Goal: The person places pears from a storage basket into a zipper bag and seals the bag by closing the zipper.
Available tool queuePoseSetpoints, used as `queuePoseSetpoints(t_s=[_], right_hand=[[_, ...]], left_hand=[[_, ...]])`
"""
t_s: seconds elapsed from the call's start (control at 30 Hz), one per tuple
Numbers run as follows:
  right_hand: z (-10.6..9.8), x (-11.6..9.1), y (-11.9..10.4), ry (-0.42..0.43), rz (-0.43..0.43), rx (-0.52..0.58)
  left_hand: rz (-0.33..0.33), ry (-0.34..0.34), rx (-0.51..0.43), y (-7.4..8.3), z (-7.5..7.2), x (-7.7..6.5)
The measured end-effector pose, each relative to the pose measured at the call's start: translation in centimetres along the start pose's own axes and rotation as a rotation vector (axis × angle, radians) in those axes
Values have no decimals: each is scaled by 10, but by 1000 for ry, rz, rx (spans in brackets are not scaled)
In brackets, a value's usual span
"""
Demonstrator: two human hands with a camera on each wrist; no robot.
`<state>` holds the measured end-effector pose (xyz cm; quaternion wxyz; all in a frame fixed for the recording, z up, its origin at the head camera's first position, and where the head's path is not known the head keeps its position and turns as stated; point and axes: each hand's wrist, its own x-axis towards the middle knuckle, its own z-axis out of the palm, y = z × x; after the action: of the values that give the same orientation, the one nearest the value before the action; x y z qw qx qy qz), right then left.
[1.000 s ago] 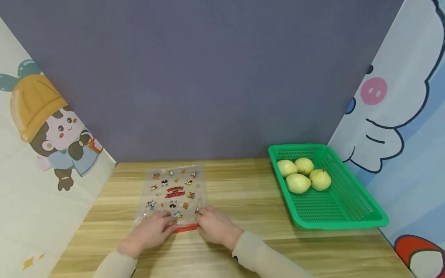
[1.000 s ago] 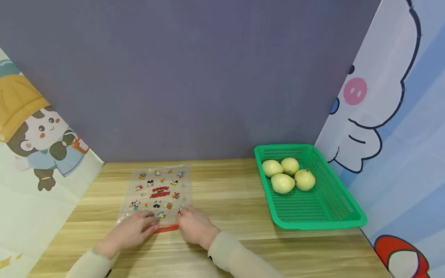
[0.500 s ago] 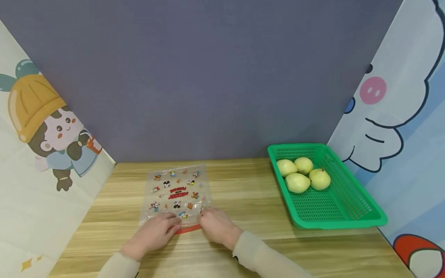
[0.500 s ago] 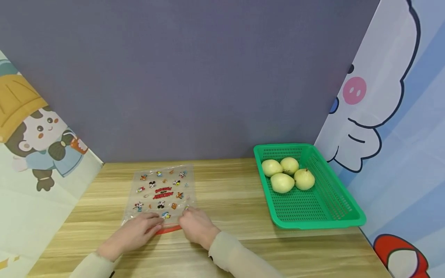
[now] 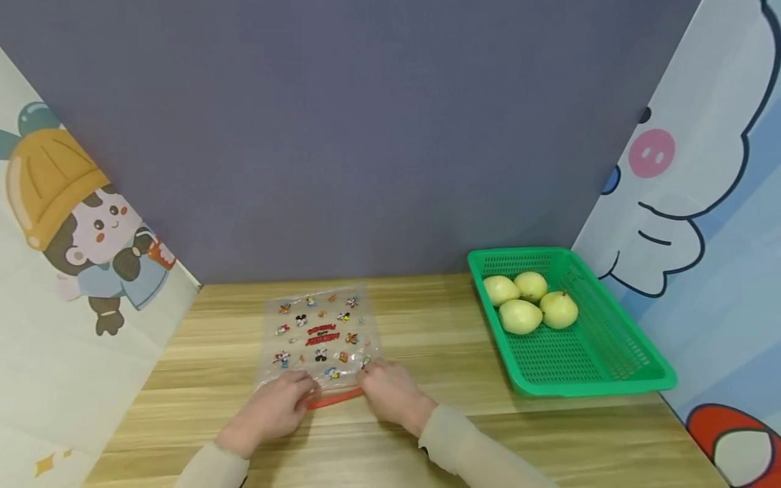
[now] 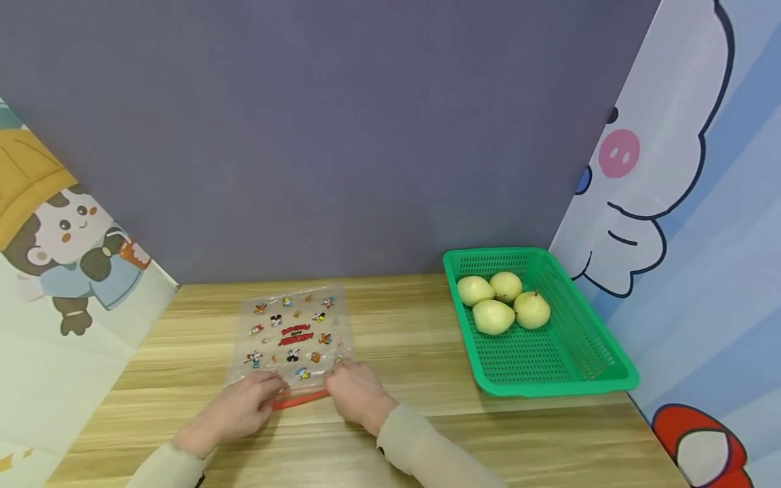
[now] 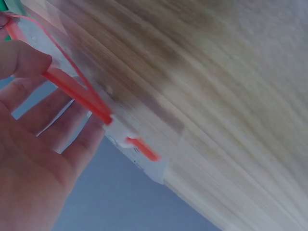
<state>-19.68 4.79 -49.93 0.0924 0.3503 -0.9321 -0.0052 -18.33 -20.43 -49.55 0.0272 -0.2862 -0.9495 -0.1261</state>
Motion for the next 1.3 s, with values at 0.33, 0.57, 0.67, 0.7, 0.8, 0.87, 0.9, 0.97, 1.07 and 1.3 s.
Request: queuePoseSetpoints(t_s=[0.33,0.57,0.67,0.7,0.8,0.87,0.9,0.97,1.07,1.3], right_hand=[[0,-8,9,-39,47,22],[-1,-16,17,-19,66,18],[-4,-20,21,-4,67,26],[-6,-21,23,3,66,27],[-9,-23,27,12,67,40],[-10,-25,30,16,69,47],[-10,-25,31,20,71,54],[-11,-27,33,25,77,69],[-13,-30,36,40,88,85],[-19,-35,42,56,124,143]], left_hand=[[35,52,48,-3,5,0],[12,35,42,1,7,3],[9,35,40,3,7,4],[12,39,40,4,7,5],[23,46,38,6,7,8],[34,54,38,7,7,9],[40,59,42,8,6,10],[52,71,54,9,6,11],[68,96,72,11,6,13],[55,95,85,14,4,18]])
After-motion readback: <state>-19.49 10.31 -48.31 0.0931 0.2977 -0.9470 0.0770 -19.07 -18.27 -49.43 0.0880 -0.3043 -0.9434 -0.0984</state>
